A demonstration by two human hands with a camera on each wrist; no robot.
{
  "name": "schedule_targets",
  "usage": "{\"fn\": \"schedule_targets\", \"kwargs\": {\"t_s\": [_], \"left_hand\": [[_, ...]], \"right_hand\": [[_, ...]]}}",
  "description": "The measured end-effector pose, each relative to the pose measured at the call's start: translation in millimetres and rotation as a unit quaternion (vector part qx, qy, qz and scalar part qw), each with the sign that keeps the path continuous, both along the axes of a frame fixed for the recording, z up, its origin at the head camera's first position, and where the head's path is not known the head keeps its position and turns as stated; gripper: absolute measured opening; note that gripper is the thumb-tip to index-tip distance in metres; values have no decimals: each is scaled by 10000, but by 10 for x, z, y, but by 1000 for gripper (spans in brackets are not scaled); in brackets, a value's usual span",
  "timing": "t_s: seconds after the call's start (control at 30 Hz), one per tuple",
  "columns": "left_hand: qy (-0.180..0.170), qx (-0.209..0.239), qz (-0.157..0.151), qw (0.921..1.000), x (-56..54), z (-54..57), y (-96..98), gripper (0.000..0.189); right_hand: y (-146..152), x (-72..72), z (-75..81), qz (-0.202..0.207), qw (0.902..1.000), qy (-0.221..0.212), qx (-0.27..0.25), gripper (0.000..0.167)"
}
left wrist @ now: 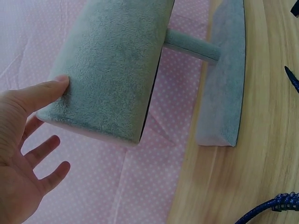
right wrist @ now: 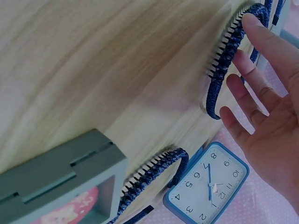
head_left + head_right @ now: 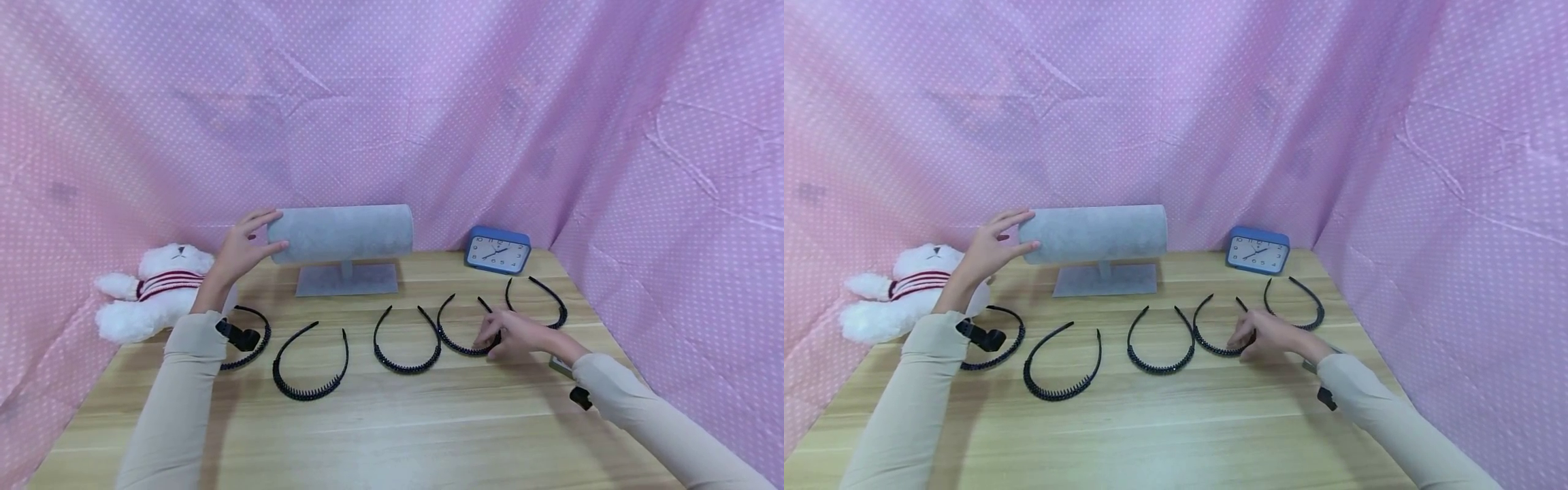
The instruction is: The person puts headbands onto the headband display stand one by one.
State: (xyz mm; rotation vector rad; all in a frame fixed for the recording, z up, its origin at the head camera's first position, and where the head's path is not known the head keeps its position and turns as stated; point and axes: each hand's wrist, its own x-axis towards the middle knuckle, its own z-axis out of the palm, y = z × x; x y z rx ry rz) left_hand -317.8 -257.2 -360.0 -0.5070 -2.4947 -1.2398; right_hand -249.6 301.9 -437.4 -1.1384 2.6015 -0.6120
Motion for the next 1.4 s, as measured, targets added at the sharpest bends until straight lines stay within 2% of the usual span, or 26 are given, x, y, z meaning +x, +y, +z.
{"fn": "schedule_targets", "kwargs": {"t_s": [0.17,0.5,0.8,0.97,1.1,1.23,1.4], "left_hand": [[4,-25,73,10000,-32,-11,-2,62],[-37,-14,149,9999,-40,-16,-3,62],[-100,40,201,9997,-44,-14,-3,61],[23,-9,187,9998,-52,-20,8,60],[143,-71,144,9998,-62,-25,21,60],[260,-201,89,9994,-63,-15,31,60],[399,-437,83,9982,-66,16,29,59]], "right_hand": [[18,-8,-67,-41,9999,124,82,28],[10,-16,-125,-177,9990,350,-196,23],[-28,-79,-36,-153,9961,488,-723,22],[-61,-106,49,-200,9940,523,-940,23],[-92,-138,85,-225,9883,760,-1305,23],[-118,-176,135,-617,9815,993,-1514,22],[-151,-233,229,-1167,9746,949,-1659,20]]}}
